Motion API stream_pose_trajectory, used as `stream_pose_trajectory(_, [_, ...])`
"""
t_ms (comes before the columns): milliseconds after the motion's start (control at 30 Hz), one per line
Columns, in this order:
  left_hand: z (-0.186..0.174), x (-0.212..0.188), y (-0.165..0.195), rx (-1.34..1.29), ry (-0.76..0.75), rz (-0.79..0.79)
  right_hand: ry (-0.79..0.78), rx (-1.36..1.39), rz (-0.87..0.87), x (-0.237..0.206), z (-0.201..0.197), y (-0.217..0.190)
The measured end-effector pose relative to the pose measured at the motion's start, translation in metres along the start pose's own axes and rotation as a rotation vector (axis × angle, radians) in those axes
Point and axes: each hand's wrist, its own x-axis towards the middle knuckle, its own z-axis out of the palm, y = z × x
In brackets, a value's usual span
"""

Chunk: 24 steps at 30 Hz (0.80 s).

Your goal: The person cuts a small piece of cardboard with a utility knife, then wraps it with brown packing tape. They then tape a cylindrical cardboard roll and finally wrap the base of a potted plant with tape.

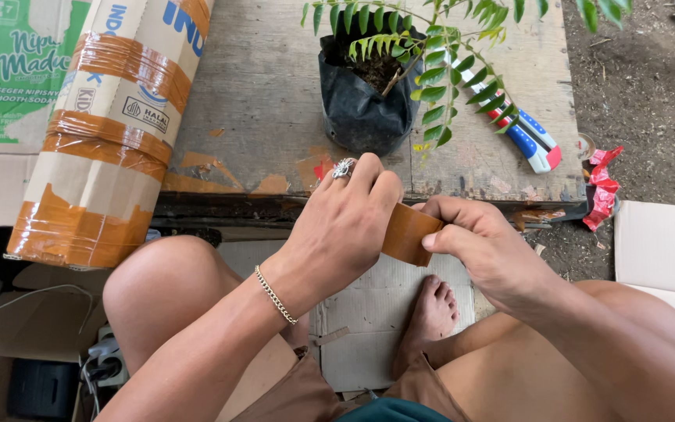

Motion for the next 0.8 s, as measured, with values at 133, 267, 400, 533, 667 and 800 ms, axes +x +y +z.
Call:
stream_pose_trajectory(133, [0.002,0.0,-0.001,-0.01,-0.021,-0.034,0.031,0.054,0.012,-0.002,-0.002,0.005])
stream_pose_trajectory(267, [0.003,-0.001,-0.003,-0.009,-0.02,-0.045,0.05,0.063,0.002,-0.002,0.0,0.009])
stream_pose_trajectory(400, [0.001,0.001,-0.004,-0.015,-0.001,-0.017,0.02,0.034,-0.033,-0.001,0.001,0.011])
stream_pose_trajectory(533, [-0.008,0.006,-0.006,-0.1,-0.066,-0.081,0.003,-0.056,0.008,0.0,0.003,-0.001])
stream_pose_trajectory(667, [-0.023,0.005,-0.011,-0.311,-0.074,-0.151,-0.11,-0.373,-0.119,-0.007,0.006,-0.028])
stream_pose_trajectory(800, [-0.033,0.003,-0.015,-0.322,-0.139,-0.149,-0.173,-0.673,-0.141,-0.013,0.01,-0.042])
